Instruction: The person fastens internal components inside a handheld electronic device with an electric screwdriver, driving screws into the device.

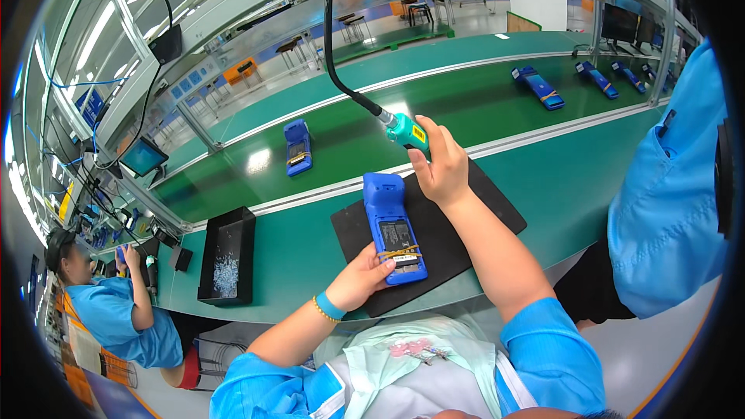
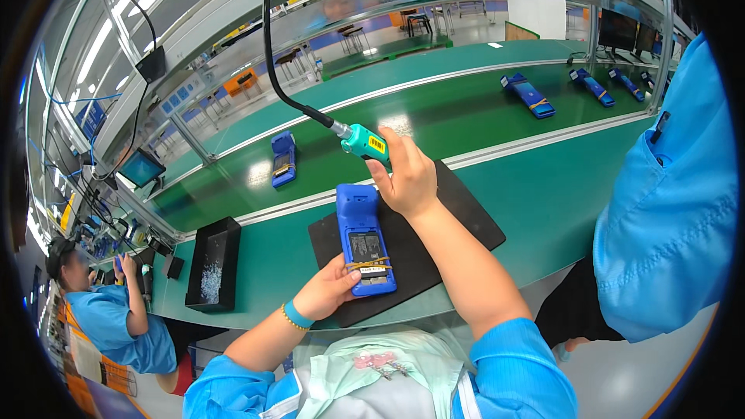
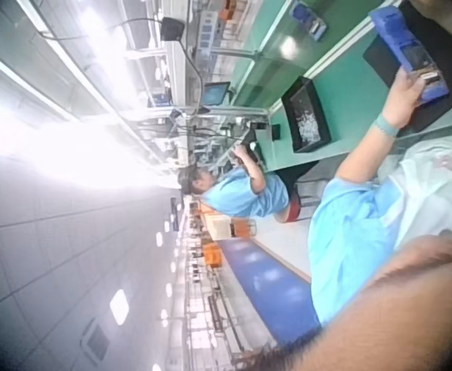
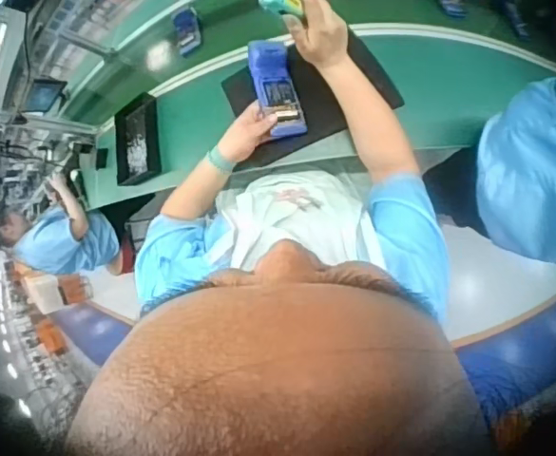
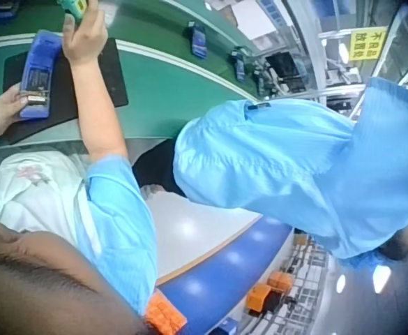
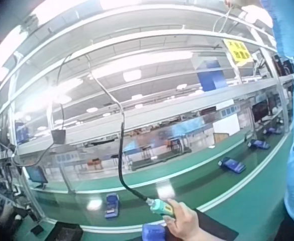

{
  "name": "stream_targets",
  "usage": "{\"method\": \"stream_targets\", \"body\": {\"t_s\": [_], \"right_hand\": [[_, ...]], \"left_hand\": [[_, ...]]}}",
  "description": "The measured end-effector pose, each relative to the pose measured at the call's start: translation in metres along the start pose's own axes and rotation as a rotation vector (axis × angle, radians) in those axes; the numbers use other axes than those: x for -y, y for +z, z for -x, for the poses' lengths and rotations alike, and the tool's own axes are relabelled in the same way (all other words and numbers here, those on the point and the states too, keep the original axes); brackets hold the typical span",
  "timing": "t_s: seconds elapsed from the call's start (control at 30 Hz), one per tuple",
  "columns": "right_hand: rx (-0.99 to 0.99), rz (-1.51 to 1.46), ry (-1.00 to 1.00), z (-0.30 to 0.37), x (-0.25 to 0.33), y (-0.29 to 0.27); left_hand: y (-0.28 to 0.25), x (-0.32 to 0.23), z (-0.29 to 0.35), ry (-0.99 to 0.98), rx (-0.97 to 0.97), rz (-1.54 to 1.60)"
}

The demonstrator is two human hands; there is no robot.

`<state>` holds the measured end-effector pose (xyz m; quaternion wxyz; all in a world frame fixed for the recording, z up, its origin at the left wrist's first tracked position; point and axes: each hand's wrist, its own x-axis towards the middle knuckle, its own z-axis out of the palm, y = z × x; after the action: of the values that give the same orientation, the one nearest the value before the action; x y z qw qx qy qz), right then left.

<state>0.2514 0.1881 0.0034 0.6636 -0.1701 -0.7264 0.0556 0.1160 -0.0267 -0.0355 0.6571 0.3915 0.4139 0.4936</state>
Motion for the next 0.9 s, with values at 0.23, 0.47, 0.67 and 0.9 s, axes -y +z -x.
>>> {"method": "stream_targets", "body": {"t_s": [0.23, 0.47, 0.67, 0.9], "right_hand": [[-0.049, 0.009, -0.012, 0.002, -0.009, 0.001], [-0.015, -0.103, 0.012, -0.001, 0.004, 0.000], [0.018, -0.229, 0.142, 0.006, 0.002, -0.004], [0.034, -0.268, 0.141, 0.006, 0.007, 0.001]], "left_hand": [[0.028, -0.006, 0.045, 0.248, -0.278, -1.282], [0.026, 0.010, 0.062, 0.484, -0.253, -1.682], [-0.001, 0.008, 0.071, 0.511, -0.251, -1.846], [0.004, 0.019, 0.060, 0.602, -0.290, -1.862]]}}
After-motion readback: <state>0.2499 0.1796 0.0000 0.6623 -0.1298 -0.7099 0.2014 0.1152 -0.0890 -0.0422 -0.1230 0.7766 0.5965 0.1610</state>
